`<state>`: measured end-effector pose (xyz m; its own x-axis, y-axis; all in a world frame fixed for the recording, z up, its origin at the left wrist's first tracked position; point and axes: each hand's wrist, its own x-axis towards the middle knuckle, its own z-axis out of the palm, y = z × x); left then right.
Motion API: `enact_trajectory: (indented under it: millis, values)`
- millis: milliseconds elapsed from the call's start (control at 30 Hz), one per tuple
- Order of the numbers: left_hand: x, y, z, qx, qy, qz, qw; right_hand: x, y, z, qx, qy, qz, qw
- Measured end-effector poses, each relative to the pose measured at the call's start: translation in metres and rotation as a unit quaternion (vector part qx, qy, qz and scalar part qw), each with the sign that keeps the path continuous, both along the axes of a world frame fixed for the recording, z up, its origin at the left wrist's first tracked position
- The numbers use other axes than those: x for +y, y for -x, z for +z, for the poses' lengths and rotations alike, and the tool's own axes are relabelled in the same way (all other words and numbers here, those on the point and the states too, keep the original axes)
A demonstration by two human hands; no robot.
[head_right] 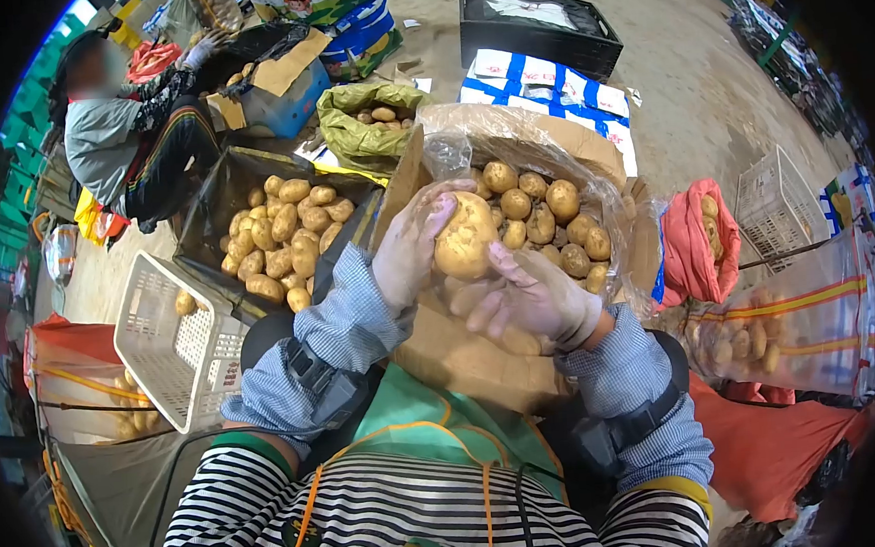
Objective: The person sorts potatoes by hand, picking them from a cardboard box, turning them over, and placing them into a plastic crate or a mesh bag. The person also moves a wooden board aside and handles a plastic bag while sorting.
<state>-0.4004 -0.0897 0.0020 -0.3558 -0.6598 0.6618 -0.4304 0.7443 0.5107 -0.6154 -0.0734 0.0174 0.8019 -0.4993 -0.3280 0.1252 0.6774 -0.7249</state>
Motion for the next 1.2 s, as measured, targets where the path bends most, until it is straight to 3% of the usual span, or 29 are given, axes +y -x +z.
enact_trajectory:
  millis: [67,133,200,267,300,333,367,433,467,533,600,667,767,833,900,967,1000,1067,1100,1133,1167,1200]
  values:
    - [0.003,0.004,0.002,0.015,0.009,-0.002,1.0,0.002,0.002,0.006,0.022,0.06,0.006,0.998]
    - [0.013,0.011,0.025,0.182,-0.264,-0.007,0.947,0.003,0.003,0.006,-0.013,0.011,-0.007,1.0]
    - [0.017,0.013,0.026,0.176,-0.266,0.02,0.948,0.005,0.003,0.009,-0.048,-0.036,-0.024,0.998]
    - [0.017,0.016,0.023,0.154,-0.255,0.021,0.954,0.008,0.007,0.022,0.013,0.047,0.003,0.999]
    - [0.017,0.015,0.019,0.142,-0.244,-0.012,0.959,0.005,0.004,-0.026,0.026,0.067,-0.091,0.993]
    - [0.022,0.02,0.026,0.245,-0.36,-0.072,0.897,-0.001,0.003,-0.071,0.043,0.09,-0.193,0.976]
    - [0.022,0.016,0.037,0.233,-0.388,-0.08,0.888,0.001,0.004,-0.015,-0.056,0.004,-0.131,0.99]
    - [0.012,0.017,0.025,0.282,-0.352,-0.124,0.884,-0.007,0.015,0.002,-0.083,0.004,-0.163,0.983]
    - [0.006,0.012,0.016,0.283,-0.361,-0.037,0.888,-0.009,0.023,0.009,-0.118,-0.009,-0.207,0.971]
    - [0.003,0.008,0.025,0.353,-0.417,-0.014,0.838,-0.013,0.045,0.03,-0.153,-0.011,-0.254,0.955]
    - [0.0,-0.002,0.022,0.373,-0.434,0.003,0.82,-0.006,0.083,0.068,-0.212,0.023,-0.409,0.887]
    - [-0.001,-0.01,0.019,0.408,-0.462,0.009,0.788,0.003,0.136,0.109,-0.279,0.066,-0.452,0.845]
    - [0.0,-0.014,0.021,0.4,-0.458,0.023,0.793,0.003,0.266,0.152,-0.205,0.172,-0.501,0.823]
    - [-0.005,-0.019,0.01,0.409,-0.461,0.018,0.787,0.005,0.332,0.18,-0.173,0.256,-0.557,0.771]
    - [-0.01,-0.03,-0.007,0.435,-0.459,-0.02,0.774,0.0,0.416,0.172,-0.158,0.283,-0.651,0.687]
    - [-0.016,-0.038,-0.021,0.471,-0.469,-0.064,0.744,-0.015,0.448,0.147,-0.131,0.323,-0.608,0.713]
    - [-0.01,-0.032,-0.003,0.452,-0.471,-0.001,0.757,-0.03,0.419,0.131,-0.134,0.304,-0.591,0.735]
    - [-0.01,-0.034,0.0,0.505,-0.494,0.011,0.707,-0.057,0.326,0.104,-0.14,0.248,-0.443,0.85]
    - [-0.008,-0.032,0.004,0.501,-0.481,0.031,0.719,-0.076,0.273,0.075,-0.117,0.167,-0.454,0.867]
    - [-0.009,-0.034,0.005,0.509,-0.49,0.033,0.707,-0.089,0.208,0.037,0.043,0.175,-0.551,0.815]
    - [-0.011,-0.036,0.005,0.516,-0.501,0.033,0.694,-0.089,0.151,0.026,0.113,0.101,-0.397,0.905]
    - [-0.011,-0.038,0.004,0.52,-0.503,0.033,0.69,-0.101,0.111,-0.009,-0.004,-0.006,-0.208,0.978]
